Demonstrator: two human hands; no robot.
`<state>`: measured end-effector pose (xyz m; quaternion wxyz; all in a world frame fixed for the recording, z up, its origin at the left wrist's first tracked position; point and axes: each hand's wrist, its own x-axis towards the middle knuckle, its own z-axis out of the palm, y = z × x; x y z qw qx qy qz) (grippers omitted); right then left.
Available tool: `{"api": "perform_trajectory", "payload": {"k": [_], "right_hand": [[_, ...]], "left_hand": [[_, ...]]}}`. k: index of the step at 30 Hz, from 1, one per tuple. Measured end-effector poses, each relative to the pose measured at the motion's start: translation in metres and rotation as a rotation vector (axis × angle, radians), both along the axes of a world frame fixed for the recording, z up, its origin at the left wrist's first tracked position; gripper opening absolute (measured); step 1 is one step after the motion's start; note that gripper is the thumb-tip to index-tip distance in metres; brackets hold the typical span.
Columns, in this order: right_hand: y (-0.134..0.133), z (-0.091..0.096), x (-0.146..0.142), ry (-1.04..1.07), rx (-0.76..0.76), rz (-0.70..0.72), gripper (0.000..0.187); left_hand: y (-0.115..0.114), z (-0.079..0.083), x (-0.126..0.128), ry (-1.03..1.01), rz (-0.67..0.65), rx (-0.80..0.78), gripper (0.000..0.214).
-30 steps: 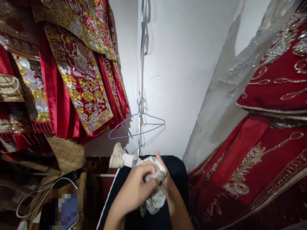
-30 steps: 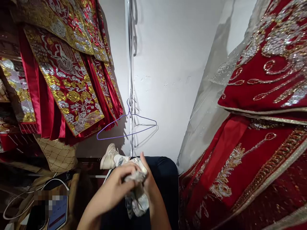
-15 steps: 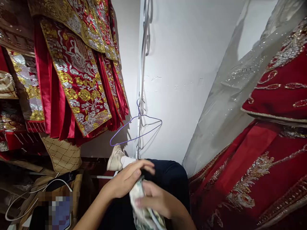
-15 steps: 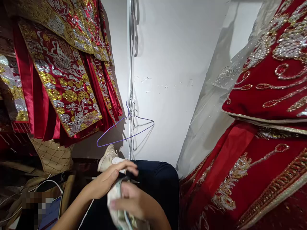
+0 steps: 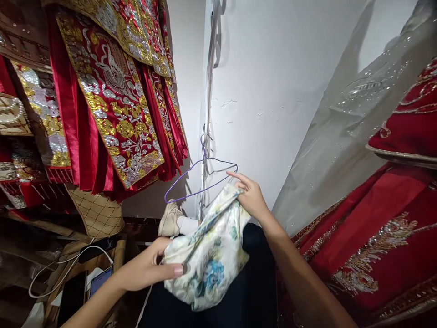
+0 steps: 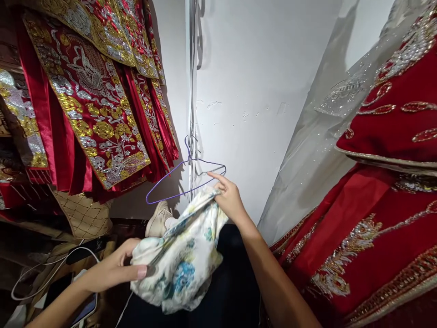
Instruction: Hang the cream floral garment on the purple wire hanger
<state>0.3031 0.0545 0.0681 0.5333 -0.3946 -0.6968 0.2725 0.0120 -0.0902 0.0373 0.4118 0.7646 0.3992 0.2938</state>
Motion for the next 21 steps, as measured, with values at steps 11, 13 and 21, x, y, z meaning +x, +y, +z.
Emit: {"api": "perform_trajectory", "payload": {"k": [11,13,21], "right_hand": [[0.056,-0.072,-0.016,-0.501,-0.017,-0.135,0.03],[0.046,-0.071,-0.004,-0.542,0.002,-0.162,0.021],[0.038,-0.056,0.016,-0.383,0.032,-0.134,0.006]], "left_hand": [[0.064,-0.048,-0.043,0.809,0.081,0.219,0.038],[0.078,-0.057,-0.055,0.908,0.075,0.173,0.035],[0.126,-0.015,-0.065,0.779,0.249,0.519,0.041]]}}
